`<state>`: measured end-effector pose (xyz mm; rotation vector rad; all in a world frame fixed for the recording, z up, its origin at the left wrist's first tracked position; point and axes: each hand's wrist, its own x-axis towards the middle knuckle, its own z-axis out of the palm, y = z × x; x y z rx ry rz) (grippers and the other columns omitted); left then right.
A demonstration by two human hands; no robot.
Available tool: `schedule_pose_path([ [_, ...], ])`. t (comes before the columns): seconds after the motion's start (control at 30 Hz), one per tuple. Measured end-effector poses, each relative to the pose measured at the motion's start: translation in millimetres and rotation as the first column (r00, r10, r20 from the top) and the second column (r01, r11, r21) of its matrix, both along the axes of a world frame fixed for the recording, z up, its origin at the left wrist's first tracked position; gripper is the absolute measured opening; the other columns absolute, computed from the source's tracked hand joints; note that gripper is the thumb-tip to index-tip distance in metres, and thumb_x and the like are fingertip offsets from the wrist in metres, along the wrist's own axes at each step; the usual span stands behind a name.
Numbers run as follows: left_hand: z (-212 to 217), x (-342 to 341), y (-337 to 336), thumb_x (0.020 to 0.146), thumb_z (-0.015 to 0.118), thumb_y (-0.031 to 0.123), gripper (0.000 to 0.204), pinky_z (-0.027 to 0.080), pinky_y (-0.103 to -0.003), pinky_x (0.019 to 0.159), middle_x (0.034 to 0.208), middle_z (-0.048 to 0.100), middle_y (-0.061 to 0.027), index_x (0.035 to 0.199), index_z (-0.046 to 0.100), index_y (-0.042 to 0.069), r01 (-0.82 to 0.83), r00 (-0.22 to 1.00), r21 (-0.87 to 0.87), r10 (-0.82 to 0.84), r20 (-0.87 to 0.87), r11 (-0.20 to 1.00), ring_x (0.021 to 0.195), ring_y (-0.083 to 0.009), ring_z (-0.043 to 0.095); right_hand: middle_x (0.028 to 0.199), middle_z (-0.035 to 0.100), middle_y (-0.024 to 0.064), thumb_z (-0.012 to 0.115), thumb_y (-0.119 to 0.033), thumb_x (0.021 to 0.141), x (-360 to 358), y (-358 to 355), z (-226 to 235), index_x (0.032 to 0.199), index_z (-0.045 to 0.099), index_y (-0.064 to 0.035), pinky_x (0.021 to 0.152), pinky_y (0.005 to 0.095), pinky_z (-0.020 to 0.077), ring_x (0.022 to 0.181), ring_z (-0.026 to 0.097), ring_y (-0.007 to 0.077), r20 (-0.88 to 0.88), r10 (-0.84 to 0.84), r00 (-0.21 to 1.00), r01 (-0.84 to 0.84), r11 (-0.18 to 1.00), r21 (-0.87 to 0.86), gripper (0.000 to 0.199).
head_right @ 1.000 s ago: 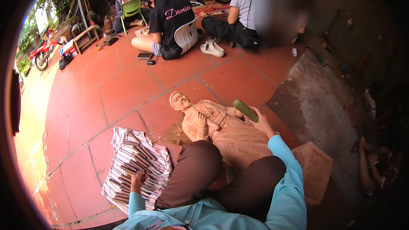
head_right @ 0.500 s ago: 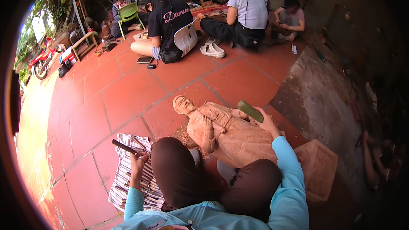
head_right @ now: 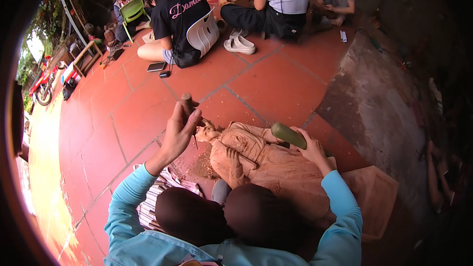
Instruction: The person carves a wooden sculpture of a figure using a chisel and a mallet. They repeatedly strike the chisel to shape the wood, occasionally switching tools from a collection laid out on a cloth nearby.
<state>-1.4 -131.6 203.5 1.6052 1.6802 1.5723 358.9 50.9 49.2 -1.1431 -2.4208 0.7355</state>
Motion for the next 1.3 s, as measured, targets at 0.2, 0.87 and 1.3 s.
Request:
schedule_pose_path([
  [0.2,32.6,89.0,65.7,0.091,0.053,0.041,0.042,0.051,-0.039,0.054,0.087,0.064,-0.0136,0.106,0.055,0.002,0.601,0.513,-0.241,-0.599,-0.615,0.762,0.068,-0.0322,0.064,0.110,0.062,0.0203,0.068,-0.006,0.076,-2.8,3.5,9.8,0.132,0.039,-0.0156,0.080,0.0471,0.0497,0.100,0.060,0.0408,-0.003,0.013,1.000,-0.013,0.999,0.036,0.063],
  [0.87,-108.7,155.2,127.2,0.078,0.061,0.025,0.026,0.048,-0.028,0.057,0.078,0.053,-0.0031,0.097,0.058,0.007,0.561,0.779,0.062,-0.501,-0.376,0.826,0.071,-0.0173,0.058,0.089,0.060,0.0128,0.060,-0.009,0.080,-16.8,20.8,3.6,0.125,0.048,-0.0095,0.073,0.0428,0.0455,0.081,0.059,0.0324,0.119,0.028,0.992,-0.056,0.969,0.239,0.047],
  [1.3,-103.0,144.5,158.4,0.071,0.071,0.035,0.040,0.047,-0.029,0.059,0.080,0.054,-0.0027,0.098,0.062,0.008,0.231,0.973,0.114,-0.228,-0.036,0.966,0.070,-0.0193,0.055,0.095,0.062,0.0088,0.071,-0.009,0.082,-1.1,68.7,41.7,0.115,0.054,0.0009,0.075,0.0294,0.0483,0.082,0.060,0.0166,-0.005,-0.465,0.885,0.465,0.885,0.019,0.038],
])
